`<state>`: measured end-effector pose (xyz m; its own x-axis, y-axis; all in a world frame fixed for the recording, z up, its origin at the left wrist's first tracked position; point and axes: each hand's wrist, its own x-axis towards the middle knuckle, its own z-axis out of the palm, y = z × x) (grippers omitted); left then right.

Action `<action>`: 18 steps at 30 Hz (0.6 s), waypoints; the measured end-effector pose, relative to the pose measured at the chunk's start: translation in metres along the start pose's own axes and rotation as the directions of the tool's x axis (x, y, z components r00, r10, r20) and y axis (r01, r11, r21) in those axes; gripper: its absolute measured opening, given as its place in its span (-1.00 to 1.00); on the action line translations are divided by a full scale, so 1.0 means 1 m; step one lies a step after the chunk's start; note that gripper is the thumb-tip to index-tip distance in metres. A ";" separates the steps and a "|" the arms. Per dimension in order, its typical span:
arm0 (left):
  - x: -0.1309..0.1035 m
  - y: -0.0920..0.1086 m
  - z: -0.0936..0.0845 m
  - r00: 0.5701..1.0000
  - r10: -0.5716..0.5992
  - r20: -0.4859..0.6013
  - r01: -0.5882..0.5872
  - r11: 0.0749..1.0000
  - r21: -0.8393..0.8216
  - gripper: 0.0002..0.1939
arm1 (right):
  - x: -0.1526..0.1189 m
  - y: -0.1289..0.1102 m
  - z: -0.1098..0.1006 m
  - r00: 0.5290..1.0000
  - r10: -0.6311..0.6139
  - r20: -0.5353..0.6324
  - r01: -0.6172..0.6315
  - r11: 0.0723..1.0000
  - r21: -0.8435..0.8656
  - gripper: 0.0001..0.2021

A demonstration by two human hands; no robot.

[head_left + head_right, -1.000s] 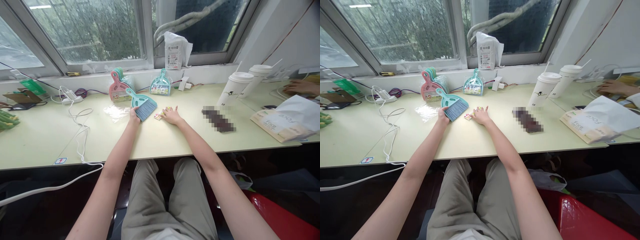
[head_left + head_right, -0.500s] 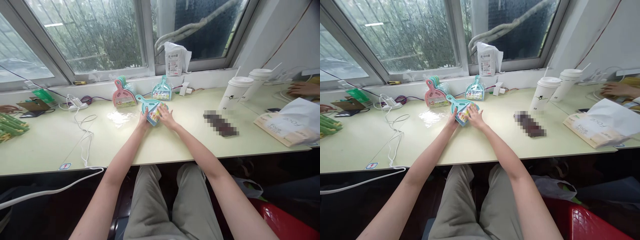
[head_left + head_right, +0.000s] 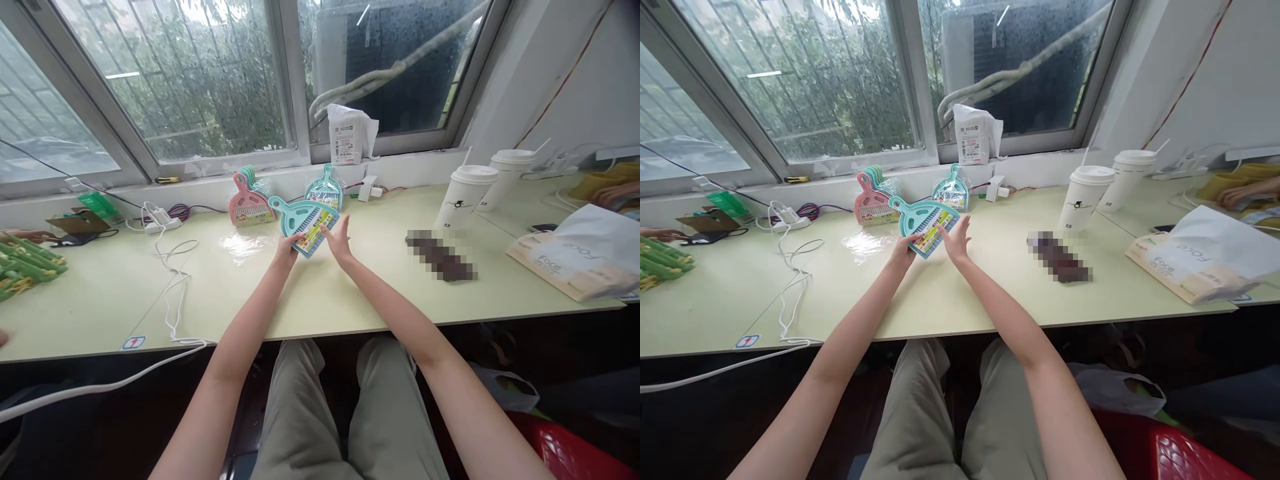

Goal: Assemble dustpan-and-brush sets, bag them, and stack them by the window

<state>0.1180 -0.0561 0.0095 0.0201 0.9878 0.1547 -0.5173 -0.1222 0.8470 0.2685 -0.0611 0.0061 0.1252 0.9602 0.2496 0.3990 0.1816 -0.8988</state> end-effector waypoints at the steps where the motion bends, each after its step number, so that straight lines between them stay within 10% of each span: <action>1: -0.001 0.002 0.000 1.000 -0.009 0.013 0.009 1.000 0.007 -0.44 | 0.000 0.000 -0.001 0.996 0.045 0.083 -0.057 0.987 0.150 -0.31; 4: -0.001 0.006 -0.001 0.998 -0.050 0.048 0.047 0.997 0.056 -0.42 | -0.002 0.003 -0.002 0.944 0.079 0.320 -0.236 0.839 0.490 -0.58; 8: 0.006 0.015 -0.013 0.998 -0.027 -0.058 0.044 0.947 0.319 -0.71 | -0.003 0.004 -0.002 0.949 0.122 0.291 -0.291 0.693 0.660 -0.77; 11: 0.009 0.025 -0.031 0.933 0.227 -0.278 0.017 0.747 0.665 -0.70 | -0.002 0.005 -0.004 0.954 0.146 0.262 -0.288 0.686 0.668 -0.78; 14: 0.009 0.032 -0.050 0.827 0.488 -0.280 0.009 0.486 0.874 -0.85 | 0.001 0.007 -0.007 0.949 0.166 0.266 -0.305 0.686 0.660 -0.81; 18: 0.010 0.027 -0.059 0.890 0.344 -0.301 0.122 0.457 0.881 -0.82 | 0.001 0.007 -0.009 0.938 0.168 0.304 -0.331 0.700 0.633 -0.83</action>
<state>0.0532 -0.0440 0.0040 -0.4175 0.8659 0.2756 0.5198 -0.0213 0.8540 0.2796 -0.0607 0.0030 -0.0920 0.9954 -0.0267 -0.3374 -0.0564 -0.9397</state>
